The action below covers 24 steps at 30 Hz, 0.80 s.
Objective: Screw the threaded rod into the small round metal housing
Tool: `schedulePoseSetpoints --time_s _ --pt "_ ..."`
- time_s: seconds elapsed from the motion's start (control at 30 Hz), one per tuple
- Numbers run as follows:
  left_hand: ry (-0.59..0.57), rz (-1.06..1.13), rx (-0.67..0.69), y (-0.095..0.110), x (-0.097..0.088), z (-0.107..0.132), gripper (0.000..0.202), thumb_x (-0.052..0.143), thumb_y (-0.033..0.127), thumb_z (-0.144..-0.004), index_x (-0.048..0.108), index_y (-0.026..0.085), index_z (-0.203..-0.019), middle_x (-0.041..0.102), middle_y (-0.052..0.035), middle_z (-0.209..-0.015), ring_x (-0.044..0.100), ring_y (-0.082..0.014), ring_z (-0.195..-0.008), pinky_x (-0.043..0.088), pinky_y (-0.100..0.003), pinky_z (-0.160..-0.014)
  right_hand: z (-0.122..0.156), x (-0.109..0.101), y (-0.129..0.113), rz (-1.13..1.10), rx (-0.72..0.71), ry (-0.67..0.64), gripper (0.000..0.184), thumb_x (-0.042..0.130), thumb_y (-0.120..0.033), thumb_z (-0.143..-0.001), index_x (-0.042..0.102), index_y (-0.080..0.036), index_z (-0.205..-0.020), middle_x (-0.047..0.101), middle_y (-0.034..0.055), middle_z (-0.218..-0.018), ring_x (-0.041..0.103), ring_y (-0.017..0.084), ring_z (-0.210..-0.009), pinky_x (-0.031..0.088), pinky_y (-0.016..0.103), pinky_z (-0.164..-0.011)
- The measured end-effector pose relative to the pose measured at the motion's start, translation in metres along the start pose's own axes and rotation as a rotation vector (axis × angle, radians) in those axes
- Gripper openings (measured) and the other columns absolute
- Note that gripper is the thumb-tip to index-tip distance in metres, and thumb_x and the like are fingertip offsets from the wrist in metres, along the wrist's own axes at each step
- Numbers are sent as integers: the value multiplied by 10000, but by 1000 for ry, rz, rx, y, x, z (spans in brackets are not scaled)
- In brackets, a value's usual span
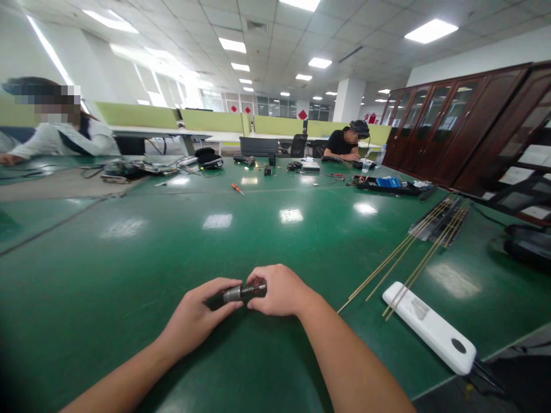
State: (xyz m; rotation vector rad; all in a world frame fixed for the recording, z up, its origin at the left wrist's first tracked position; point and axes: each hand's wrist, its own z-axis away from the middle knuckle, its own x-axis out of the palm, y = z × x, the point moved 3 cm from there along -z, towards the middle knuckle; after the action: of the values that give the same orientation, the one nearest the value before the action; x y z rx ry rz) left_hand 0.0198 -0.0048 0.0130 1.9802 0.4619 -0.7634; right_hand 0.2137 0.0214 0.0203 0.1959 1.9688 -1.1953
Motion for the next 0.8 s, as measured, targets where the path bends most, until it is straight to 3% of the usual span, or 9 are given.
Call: schedulePoseSetpoints --time_s 0.27,0.8 --pt "-50 29 -21 -3 3 0 269 696 356 -817 692 248 -1064 715 -25 -1036 664 -203 -949 511 -317 -891 0 -2 -3 60 -105 61 178 723 -237 -718 730 -206 -893 696 6 -816 612 142 -741 427 229 -680" --pt "-54 8 -25 1 6 2 234 713 352 -808 701 269 -1027 724 4 -1000 669 -189 -912 505 -292 -842 1 3 -2 6 -60 3 136 694 -243 -731 726 -191 -853 683 -9 -723 586 113 -620 406 203 -576"
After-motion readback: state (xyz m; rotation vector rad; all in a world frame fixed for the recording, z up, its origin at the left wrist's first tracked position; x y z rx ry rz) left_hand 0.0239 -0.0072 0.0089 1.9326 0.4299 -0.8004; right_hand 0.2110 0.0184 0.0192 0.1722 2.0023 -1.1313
